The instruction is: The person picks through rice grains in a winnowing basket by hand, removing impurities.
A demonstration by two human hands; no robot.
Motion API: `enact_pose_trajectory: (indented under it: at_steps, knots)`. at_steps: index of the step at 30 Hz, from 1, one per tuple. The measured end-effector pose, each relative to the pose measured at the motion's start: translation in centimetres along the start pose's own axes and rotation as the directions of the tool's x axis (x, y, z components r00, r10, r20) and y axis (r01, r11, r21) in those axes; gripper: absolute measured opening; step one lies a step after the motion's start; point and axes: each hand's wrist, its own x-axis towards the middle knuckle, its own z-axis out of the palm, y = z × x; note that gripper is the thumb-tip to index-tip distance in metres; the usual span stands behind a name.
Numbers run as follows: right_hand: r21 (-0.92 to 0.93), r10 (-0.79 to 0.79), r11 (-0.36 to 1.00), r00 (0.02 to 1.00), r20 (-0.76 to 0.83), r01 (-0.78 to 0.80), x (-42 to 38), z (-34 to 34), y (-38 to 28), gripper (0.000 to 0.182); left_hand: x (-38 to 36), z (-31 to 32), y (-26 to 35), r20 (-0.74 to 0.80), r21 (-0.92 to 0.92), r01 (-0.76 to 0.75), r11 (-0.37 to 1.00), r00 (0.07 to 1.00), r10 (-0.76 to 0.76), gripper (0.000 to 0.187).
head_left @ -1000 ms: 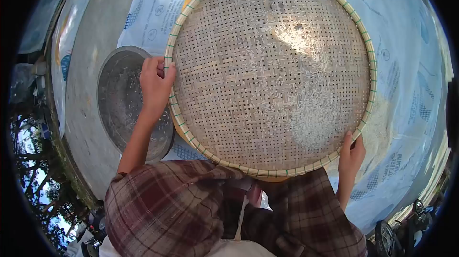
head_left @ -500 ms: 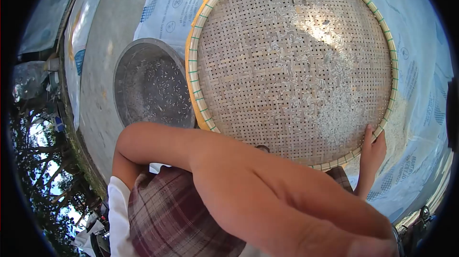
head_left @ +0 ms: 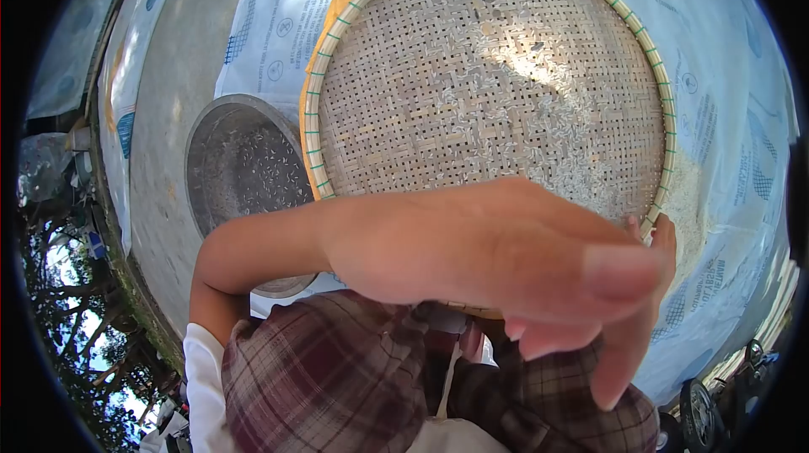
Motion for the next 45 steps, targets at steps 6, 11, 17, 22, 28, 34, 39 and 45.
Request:
enact_pose_trajectory:
  at_steps: [6,11,17,22,28,34,39,45]
  knots:
    - [-0.086,-0.498,0.843,0.712,-0.495,0.53,4.0,-2.4,-5.4,0.028,-1.0,-10.1,-0.3,-0.594,0.799,0.546,0.251,0.783,0.187,0.012]
    - [-0.015,-0.737,0.519,0.438,-0.514,0.855,10.8,1.1,-9.2,0.018,-1.0,-15.0,-3.6,-0.472,0.875,0.482,0.03,0.841,0.264,0.014]
    - [0.136,-0.707,0.508,0.502,-0.499,0.851,12.2,4.1,-11.6,0.015,-0.5,-15.6,-3.3,-0.317,0.919,0.34,-0.2,0.938,0.138,0.015]
    - [0.072,-0.722,0.508,0.469,-0.508,0.859,12.5,4.2,-11.4,0.014,-0.6,-15.8,-3.1,-0.237,0.932,0.257,-0.254,0.966,0.109,0.013]
    - [0.042,-0.732,0.468,0.414,-0.542,0.883,12.4,4.6,-11.4,0.015,-0.7,-16.0,-3.6,-0.306,0.941,0.335,-0.048,0.904,0.299,0.008]
    - [0.057,-0.743,0.448,0.406,-0.532,0.892,12.4,4.4,-11.6,0.014,-0.7,-16.0,-3.1,-0.314,0.934,0.342,-0.097,0.921,0.229,0.007]
    - [0.052,-0.752,0.457,0.417,-0.511,0.888,12.6,4.2,-11.9,0.012,-1.0,-15.5,-2.8,-0.354,0.923,0.37,-0.107,0.924,0.145,0.008]
    - [-0.071,-0.806,0.431,0.348,-0.478,0.9,12.6,3.9,-11.9,0.009,-0.4,-14.8,-3.1,-0.252,0.858,0.26,-0.443,0.965,0.077,0.006]
